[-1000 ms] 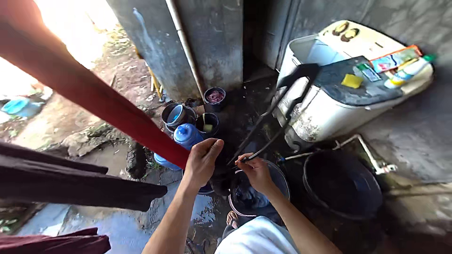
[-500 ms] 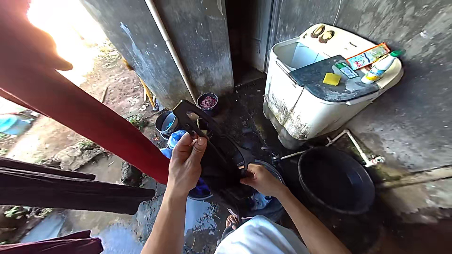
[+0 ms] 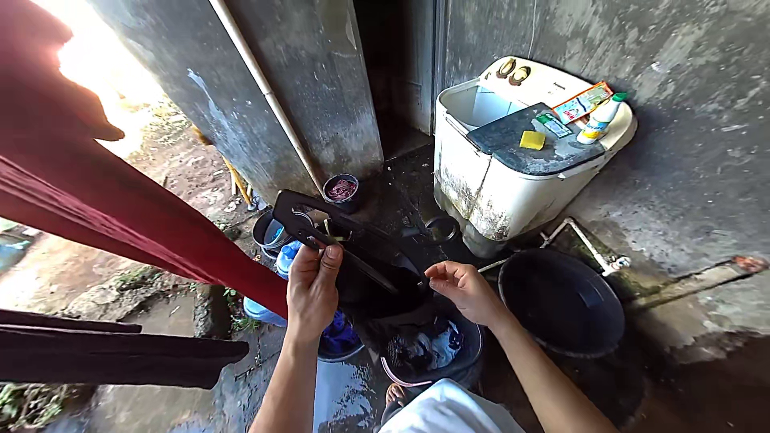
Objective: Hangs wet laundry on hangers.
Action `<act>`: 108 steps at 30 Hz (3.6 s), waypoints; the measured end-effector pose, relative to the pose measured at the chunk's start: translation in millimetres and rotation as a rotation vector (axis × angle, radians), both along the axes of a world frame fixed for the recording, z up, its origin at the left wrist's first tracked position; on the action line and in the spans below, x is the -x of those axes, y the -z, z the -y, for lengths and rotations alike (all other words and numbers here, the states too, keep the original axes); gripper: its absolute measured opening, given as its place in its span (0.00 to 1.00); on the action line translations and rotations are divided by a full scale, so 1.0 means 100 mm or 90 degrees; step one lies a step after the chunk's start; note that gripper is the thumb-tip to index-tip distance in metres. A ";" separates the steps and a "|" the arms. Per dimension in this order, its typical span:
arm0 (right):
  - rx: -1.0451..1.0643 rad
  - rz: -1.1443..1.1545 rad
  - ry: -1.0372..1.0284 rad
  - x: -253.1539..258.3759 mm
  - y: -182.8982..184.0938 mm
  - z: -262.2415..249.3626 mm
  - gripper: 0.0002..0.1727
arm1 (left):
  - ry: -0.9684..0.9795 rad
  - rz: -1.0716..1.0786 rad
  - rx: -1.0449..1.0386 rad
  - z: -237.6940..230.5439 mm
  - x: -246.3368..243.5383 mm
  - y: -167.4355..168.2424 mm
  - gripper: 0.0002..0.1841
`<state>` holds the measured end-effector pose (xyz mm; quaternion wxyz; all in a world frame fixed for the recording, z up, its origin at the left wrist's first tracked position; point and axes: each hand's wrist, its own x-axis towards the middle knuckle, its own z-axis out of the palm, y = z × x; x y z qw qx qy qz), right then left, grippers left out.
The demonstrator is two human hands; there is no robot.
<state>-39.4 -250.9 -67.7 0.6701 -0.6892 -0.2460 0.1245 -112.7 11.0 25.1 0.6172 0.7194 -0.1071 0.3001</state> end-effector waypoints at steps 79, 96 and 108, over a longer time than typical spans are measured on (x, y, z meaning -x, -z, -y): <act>0.307 0.467 0.146 -0.26 -1.67 1.31 0.31 | 0.287 0.064 -0.290 0.01 -0.81 -0.41 0.10; 0.235 0.564 0.119 -0.36 -1.86 0.83 0.13 | 0.155 0.107 -0.486 -0.13 -0.79 -0.74 0.15; 0.343 0.446 0.127 -0.31 -2.40 0.50 0.14 | -0.122 0.362 -0.446 -0.02 -0.73 -0.82 0.18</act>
